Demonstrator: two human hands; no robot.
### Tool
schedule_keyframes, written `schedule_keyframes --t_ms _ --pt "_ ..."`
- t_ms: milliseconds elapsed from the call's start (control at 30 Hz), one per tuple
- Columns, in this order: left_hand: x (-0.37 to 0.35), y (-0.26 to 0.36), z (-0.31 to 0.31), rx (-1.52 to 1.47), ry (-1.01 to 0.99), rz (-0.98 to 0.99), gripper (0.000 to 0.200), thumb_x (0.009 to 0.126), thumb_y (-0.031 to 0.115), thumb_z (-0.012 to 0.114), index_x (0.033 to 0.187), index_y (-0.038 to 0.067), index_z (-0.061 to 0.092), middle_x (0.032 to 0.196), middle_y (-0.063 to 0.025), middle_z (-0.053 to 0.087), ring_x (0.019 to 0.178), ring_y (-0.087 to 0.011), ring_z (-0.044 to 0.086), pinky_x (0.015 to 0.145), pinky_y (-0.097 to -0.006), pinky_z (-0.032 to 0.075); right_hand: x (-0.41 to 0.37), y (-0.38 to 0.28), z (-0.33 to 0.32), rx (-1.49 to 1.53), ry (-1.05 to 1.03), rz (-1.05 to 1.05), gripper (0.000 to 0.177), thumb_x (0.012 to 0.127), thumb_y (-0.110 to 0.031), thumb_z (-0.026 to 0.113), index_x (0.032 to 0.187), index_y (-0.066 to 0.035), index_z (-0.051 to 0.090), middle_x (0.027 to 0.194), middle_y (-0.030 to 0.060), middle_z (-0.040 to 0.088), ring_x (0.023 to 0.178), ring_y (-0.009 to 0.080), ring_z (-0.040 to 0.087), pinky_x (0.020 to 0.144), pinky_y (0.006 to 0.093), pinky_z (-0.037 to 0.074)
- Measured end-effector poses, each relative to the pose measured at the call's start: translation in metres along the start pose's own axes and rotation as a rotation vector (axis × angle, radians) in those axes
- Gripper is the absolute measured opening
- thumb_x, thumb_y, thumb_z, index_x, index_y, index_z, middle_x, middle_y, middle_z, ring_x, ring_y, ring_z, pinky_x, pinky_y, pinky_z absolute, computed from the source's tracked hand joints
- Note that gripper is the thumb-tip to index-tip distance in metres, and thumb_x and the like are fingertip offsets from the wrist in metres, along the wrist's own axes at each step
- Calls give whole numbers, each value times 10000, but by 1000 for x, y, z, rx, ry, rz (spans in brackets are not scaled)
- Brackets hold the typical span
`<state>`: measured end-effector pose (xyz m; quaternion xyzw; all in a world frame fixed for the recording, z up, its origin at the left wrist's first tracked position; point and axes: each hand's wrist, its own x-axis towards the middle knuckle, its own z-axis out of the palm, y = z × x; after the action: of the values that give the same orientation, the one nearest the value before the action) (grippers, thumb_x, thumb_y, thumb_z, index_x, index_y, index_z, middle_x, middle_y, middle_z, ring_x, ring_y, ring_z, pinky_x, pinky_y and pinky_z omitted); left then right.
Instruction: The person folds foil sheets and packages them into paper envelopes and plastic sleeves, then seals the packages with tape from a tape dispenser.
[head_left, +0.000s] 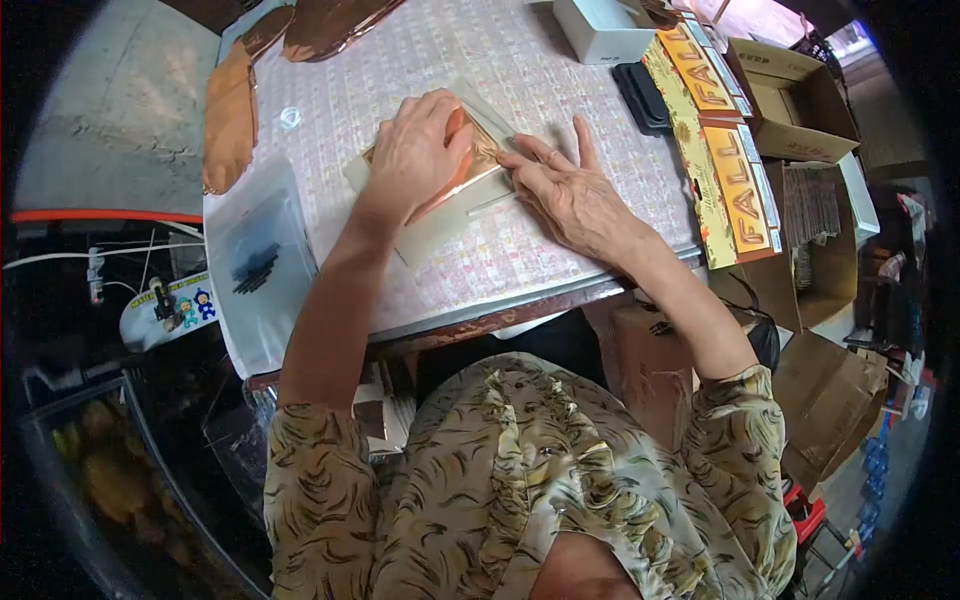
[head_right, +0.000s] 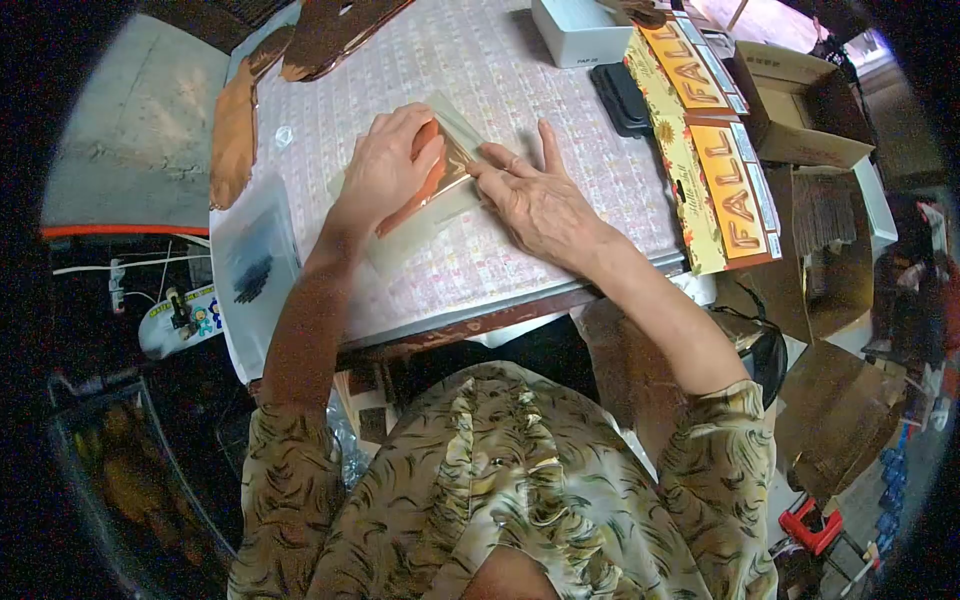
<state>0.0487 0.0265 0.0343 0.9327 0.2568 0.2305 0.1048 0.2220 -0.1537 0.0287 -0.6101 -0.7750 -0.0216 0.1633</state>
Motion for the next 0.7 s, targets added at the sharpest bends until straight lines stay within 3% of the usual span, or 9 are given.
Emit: schedule_keyframes --t_ms 67,133,233,267,333,500,567,600,700 --pt "3 0 -1 -31 8 -1 312 930 301 654 1136 67 667 1251 -91 655 1135 -332 612 951 -476 499 -1 1 0 34 18 13 235 1023 -187 581 1232 -87 540 1408 50 606 1421 269 475 1204 718 100" --pt "10 3 -8 10 -164 -81 340 892 363 709 1023 53 657 1045 -118 671 1044 -350 621 910 -417 508 -2 2 2 29 12 14 242 1029 -195 572 1246 -92 540 1407 45 607 1425 271 470 1204 718 100" --pt "11 14 -13 45 -164 -98 448 823 449 756 946 37 633 956 -123 644 988 -347 613 866 -438 518 -5 0 1 18 10 13 259 1038 -203 556 1274 -99 538 1419 36 602 1434 280 457 1207 713 102" --pt "14 14 -15 45 -159 -99 448 823 449 756 946 37 633 956 -123 644 988 -347 613 866 -438 518 -5 0 0 9 17 13 269 1042 -205 550 1289 -101 536 1431 31 595 1439 288 450 1209 708 104" --pt "22 14 -20 127 -328 -136 603 750 535 781 1085 44 679 1102 -147 691 1153 -335 630 938 -467 540 -8 0 3 4 47 -2 277 1043 -207 545 1297 -97 538 1419 37 606 1439 298 449 1208 708 118" --pt "53 8 -18 226 -455 -114 487 783 435 794 1052 35 726 1116 -187 711 1076 -358 691 893 -472 577 -27 -1 -17 68 66 35 257 1028 -150 553 1273 -76 566 1350 65 651 1429 327 458 1208 677 186" --pt "64 12 -19 255 -479 -68 449 787 402 805 1037 35 741 1137 -202 710 1044 -365 707 878 -474 585 -43 2 -27 135 212 207 255 978 -78 591 1233 -61 594 1290 115 676 1401 341 489 1200 632 247" --pt "71 15 -23 338 -511 -18 428 779 378 821 1030 38 751 1142 -201 710 1043 -366 708 870 -470 588 -48 0 -34 126 284 263 250 926 -28 624 1174 -56 633 1250 148 688 1336 347 553 1165 557 335" --pt "95 17 -20 454 -578 68 443 738 365 864 1025 48 746 1115 -176 716 1036 -367 704 859 -469 587 -67 6 -33 -13 354 393 214 909 -34 649 1121 -45 667 1197 155 708 1259 345 610 1102 498 411"
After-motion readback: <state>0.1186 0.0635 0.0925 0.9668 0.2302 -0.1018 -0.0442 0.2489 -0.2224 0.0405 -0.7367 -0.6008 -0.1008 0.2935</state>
